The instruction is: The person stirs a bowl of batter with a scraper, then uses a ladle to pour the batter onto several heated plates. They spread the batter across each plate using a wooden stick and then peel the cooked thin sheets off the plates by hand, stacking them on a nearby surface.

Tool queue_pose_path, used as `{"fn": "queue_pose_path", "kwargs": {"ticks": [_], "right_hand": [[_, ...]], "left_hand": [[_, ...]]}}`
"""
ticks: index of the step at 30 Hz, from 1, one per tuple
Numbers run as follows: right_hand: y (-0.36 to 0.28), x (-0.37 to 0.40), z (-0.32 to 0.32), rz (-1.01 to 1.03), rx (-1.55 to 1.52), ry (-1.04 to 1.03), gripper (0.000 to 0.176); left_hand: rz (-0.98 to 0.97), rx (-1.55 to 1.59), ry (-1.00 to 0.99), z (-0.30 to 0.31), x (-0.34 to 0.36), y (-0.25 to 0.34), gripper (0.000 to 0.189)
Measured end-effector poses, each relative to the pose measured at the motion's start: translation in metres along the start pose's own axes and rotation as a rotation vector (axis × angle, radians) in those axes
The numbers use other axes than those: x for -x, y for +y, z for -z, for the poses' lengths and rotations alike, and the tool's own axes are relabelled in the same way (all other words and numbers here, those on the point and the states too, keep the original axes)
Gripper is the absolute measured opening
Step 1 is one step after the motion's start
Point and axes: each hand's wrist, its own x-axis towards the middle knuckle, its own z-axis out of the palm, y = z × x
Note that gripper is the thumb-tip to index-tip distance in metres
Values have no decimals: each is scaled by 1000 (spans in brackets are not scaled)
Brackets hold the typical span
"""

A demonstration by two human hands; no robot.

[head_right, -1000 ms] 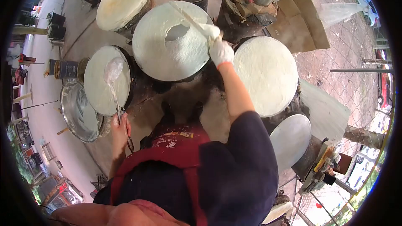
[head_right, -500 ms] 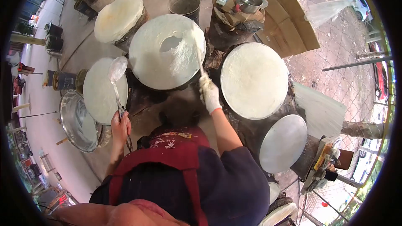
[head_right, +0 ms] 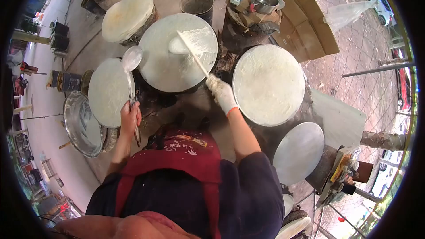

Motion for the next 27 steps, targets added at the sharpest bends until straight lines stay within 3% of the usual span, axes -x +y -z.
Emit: {"fn": "queue_pose_path", "kwargs": {"ticks": [1,2,5,7,9,11,12,13,15,17,19,21,25,27], "right_hand": [[3,-9,2,80,-124,-12,29],[-8,-4,-5,70,66,162,25],[-18,11,-39,8,347,136,26],[19,7,-37,65,31,57,30],[30,27,-36,-19,-212,67,36],[61,45,-20,121,-382,62,28],[76,55,-19,191,-466,57,27],[62,71,-67,264,-174,449,34],[104,63,-86,248,-135,419,33],[65,79,-148,-104,-16,367,36],[28,80,-165,-118,29,357,34],[60,45,-135,263,103,434,33],[70,47,-135,60,134,305,30],[78,57,-128,155,16,276,31]], "left_hand": [[10,-3,-14,-1,-15,1,23],[20,-4,-28,-3,-32,2,23],[1,30,-143,-13,-103,1,24],[1,38,-242,-25,-155,-1,23],[14,87,-336,-43,-193,1,21],[64,168,-433,-53,-215,-8,20],[99,174,-475,-53,-215,-12,20],[131,180,-517,-52,-213,-15,19],[214,209,-565,-46,-200,-17,18],[308,264,-571,-33,-173,-17,18],[365,320,-534,-17,-153,-16,17],[416,382,-516,-3,-142,-13,15],[536,487,-536,9,-132,-11,13],[587,548,-540,8,-132,-15,12]]}}
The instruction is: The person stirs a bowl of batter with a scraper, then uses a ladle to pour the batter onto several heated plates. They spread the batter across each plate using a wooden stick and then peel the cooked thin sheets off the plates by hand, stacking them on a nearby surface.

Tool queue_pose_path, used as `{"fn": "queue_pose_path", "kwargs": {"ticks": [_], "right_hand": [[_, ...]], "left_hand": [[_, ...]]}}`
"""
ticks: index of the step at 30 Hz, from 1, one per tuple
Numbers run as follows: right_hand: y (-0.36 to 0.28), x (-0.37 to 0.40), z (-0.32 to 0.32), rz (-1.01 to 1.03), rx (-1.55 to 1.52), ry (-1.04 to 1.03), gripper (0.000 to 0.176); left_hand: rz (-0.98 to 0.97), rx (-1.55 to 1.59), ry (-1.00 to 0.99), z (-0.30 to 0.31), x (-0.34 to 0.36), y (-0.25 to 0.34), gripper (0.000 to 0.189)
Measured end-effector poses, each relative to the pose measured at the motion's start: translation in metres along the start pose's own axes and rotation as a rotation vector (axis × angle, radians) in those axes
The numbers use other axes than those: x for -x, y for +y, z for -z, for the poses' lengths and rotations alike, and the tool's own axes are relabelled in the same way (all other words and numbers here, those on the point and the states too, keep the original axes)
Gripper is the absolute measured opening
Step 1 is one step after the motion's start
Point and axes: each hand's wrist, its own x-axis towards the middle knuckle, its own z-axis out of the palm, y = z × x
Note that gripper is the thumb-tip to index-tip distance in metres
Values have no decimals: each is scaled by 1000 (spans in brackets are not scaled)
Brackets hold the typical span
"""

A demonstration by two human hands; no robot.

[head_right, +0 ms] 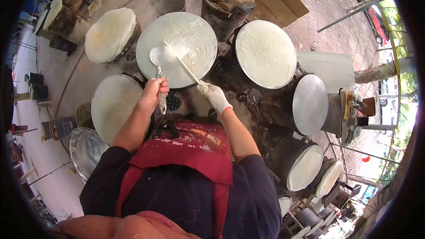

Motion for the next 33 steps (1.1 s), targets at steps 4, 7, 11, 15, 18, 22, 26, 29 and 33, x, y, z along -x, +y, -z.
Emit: {"fn": "queue_pose_path", "kwargs": {"ticks": [4,7,11,15,18,22,26,29,33], "right_hand": [[50,6,7,36,-426,103,32],[53,26,-44,-234,-400,68,31],[-14,46,-77,-310,-116,34,32],[45,-6,-8,123,-12,179,19],[-8,47,-8,177,559,-132,27],[18,108,70,106,-171,-124,36],[48,225,207,242,-23,582,39],[52,320,300,268,-239,965,40],[59,391,374,341,-519,1151,45]], "left_hand": [[27,93,-6,10,-11,-10,12],[57,106,-33,-1,-12,-14,13],[194,737,-372,7,-8,9,10],[124,489,-632,30,21,28,26],[-61,-79,-624,-27,54,40,28],[103,-194,-622,-108,58,19,32],[356,-216,-769,-230,54,-69,30],[526,-222,-855,-333,37,-158,30],[512,-491,-1002,-466,24,-286,30]]}}
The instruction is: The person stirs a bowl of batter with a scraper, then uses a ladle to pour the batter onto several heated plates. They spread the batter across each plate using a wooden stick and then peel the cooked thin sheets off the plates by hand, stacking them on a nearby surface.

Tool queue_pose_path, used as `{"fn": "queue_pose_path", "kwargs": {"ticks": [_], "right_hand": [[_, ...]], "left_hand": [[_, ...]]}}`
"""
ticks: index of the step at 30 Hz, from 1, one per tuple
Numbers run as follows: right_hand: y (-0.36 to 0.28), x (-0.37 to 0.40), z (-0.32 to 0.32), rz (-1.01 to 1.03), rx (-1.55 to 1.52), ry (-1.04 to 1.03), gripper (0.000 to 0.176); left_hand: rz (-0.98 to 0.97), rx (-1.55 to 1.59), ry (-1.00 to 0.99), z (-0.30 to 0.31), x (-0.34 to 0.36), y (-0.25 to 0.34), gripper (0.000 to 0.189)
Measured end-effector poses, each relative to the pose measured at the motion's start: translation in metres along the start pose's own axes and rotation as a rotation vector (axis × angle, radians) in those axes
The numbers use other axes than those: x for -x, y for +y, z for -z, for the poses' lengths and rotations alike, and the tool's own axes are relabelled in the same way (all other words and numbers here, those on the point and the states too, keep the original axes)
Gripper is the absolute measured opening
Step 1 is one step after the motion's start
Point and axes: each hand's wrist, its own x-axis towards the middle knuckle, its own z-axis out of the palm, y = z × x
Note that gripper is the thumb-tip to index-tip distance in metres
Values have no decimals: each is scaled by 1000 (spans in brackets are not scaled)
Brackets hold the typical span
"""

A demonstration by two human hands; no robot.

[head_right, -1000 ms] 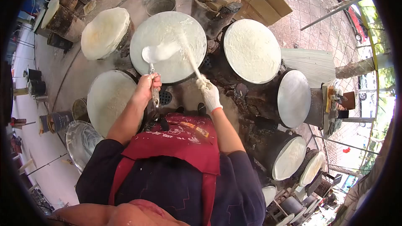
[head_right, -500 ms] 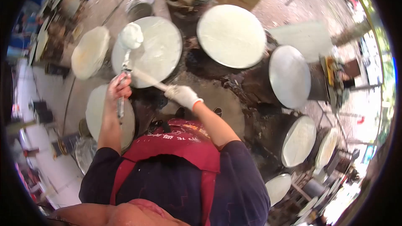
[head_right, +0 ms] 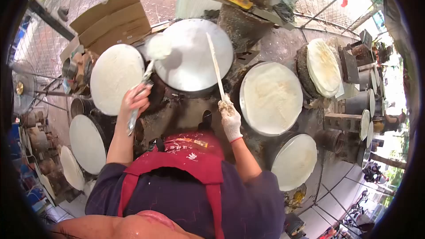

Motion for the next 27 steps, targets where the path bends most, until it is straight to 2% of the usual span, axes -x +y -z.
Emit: {"fn": "queue_pose_path", "kwargs": {"ticks": [1,3,4,5,7,8,10,12,14,17,19,21,23,24,25,27], "right_hand": [[-5,-16,9,105,-87,-27,45],[-19,-46,7,196,-132,29,46],[-12,-68,7,234,-397,10,39],[-18,-78,-5,433,99,124,34],[-13,-105,-2,312,881,265,30],[-6,-115,-7,309,1129,353,29],[10,-128,-8,239,1222,334,27],[16,-124,-6,113,1247,343,29],[-16,-115,-23,-42,1236,341,33],[13,-127,-55,102,579,327,35],[42,-154,-88,218,13,206,31],[14,-158,-106,-45,174,160,30],[-13,-148,-106,150,581,268,30],[-37,-139,-100,87,953,310,32],[-44,-133,-94,150,947,354,34],[50,-170,-56,125,-220,243,33]], "left_hand": [[1,-112,-42,-11,-41,-6,31],[8,-250,29,-40,-111,-21,33],[14,-207,60,-54,-140,-32,33],[18,-165,89,-64,-167,-42,34],[-8,-72,67,-57,-223,-72,32],[-15,-109,130,-58,-237,-83,30],[-29,-184,248,-57,-258,-95,28],[-61,-566,394,-48,-259,-94,27],[-90,-863,521,-28,-258,-84,29],[-786,-1364,511,23,-249,-65,31],[-817,-1267,594,31,-234,-32,31],[-1149,-1469,593,35,-213,10,23],[-765,-1098,482,56,-185,41,15],[-578,-908,424,64,-170,52,12],[-519,-821,409,66,-156,61,9],[-400,-643,380,70,-124,69,9]]}}
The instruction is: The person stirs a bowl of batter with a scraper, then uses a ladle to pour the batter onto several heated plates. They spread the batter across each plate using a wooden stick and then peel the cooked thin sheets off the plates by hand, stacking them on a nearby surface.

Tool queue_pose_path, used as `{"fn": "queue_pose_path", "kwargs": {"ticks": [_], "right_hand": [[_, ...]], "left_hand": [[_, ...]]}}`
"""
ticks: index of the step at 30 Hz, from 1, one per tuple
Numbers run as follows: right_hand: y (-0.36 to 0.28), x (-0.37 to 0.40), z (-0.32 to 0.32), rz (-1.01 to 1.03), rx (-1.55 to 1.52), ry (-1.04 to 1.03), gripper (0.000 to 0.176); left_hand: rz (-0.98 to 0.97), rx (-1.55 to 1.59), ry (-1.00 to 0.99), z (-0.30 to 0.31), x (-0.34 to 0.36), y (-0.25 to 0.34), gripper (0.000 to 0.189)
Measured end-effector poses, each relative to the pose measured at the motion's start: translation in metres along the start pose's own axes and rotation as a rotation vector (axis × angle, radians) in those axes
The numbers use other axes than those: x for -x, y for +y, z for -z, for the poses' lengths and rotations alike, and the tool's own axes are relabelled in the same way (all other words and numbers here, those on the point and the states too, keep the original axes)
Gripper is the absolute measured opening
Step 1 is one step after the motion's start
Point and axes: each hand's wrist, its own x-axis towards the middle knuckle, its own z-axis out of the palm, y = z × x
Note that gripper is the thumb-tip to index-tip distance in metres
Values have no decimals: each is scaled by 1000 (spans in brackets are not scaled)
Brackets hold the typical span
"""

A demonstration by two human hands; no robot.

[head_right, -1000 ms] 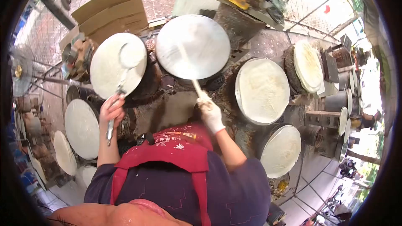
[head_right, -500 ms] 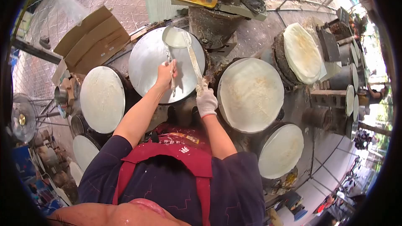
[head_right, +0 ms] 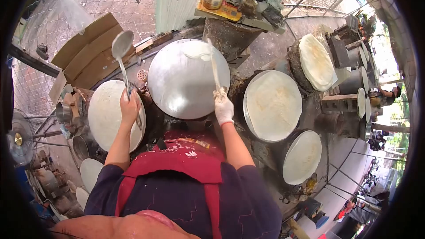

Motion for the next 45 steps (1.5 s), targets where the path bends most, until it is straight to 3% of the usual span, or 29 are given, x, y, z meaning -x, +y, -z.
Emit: {"fn": "queue_pose_path", "kwargs": {"ticks": [3,6,8,10,11,15,18,19,22,23,27,30,32,34,35,38,39,42,44,45], "right_hand": [[-6,25,-51,6,180,-177,27],[-8,13,-50,238,509,-296,29],[-83,27,-56,126,1019,-124,31],[-68,1,-19,63,647,-21,33],[-32,-22,10,68,419,-125,33],[-38,-8,-42,-12,537,-428,29],[-57,-15,-37,-28,569,-494,29],[-86,-16,-39,238,889,-414,26],[-96,-61,-6,-36,595,-324,22],[-86,-71,-3,32,671,-462,24],[-67,-50,-33,-209,510,-715,27],[-74,-69,-18,-70,580,-797,27],[-84,-107,-4,-46,497,-702,23],[-89,-135,-11,-36,740,-643,22],[-90,-131,-17,36,708,-784,24],[-82,-102,-27,-301,629,-948,26],[-81,-93,-26,-381,573,-920,29],[-95,-102,-18,-474,463,-929,32],[-100,-130,-26,-306,408,-922,36],[-98,-147,-31,-148,620,-938,36]], "left_hand": [[151,-75,10,23,28,-1,13],[238,-103,24,42,49,-11,12],[253,-120,73,52,65,-11,13],[236,-143,118,51,74,-11,13],[216,-170,127,52,80,-10,14],[225,-173,173,44,93,-12,16],[263,-172,222,29,102,-6,16],[262,-169,233,27,105,-7,17],[271,-158,278,17,118,-12,17],[276,-154,294,13,122,-13,17],[298,-136,339,-5,130,-18,16],[313,-151,368,-13,137,-17,16],[315,-155,390,-18,140,-15,16],[328,-164,415,-20,148,-15,15],[331,-168,429,-21,150,-18,15],[337,-161,470,-24,158,-21,17],[333,-153,484,-26,158,-22,19],[392,-211,504,-27,160,-21,18],[380,-215,485,-20,156,-28,17],[373,-215,474,-16,152,-35,16]]}}
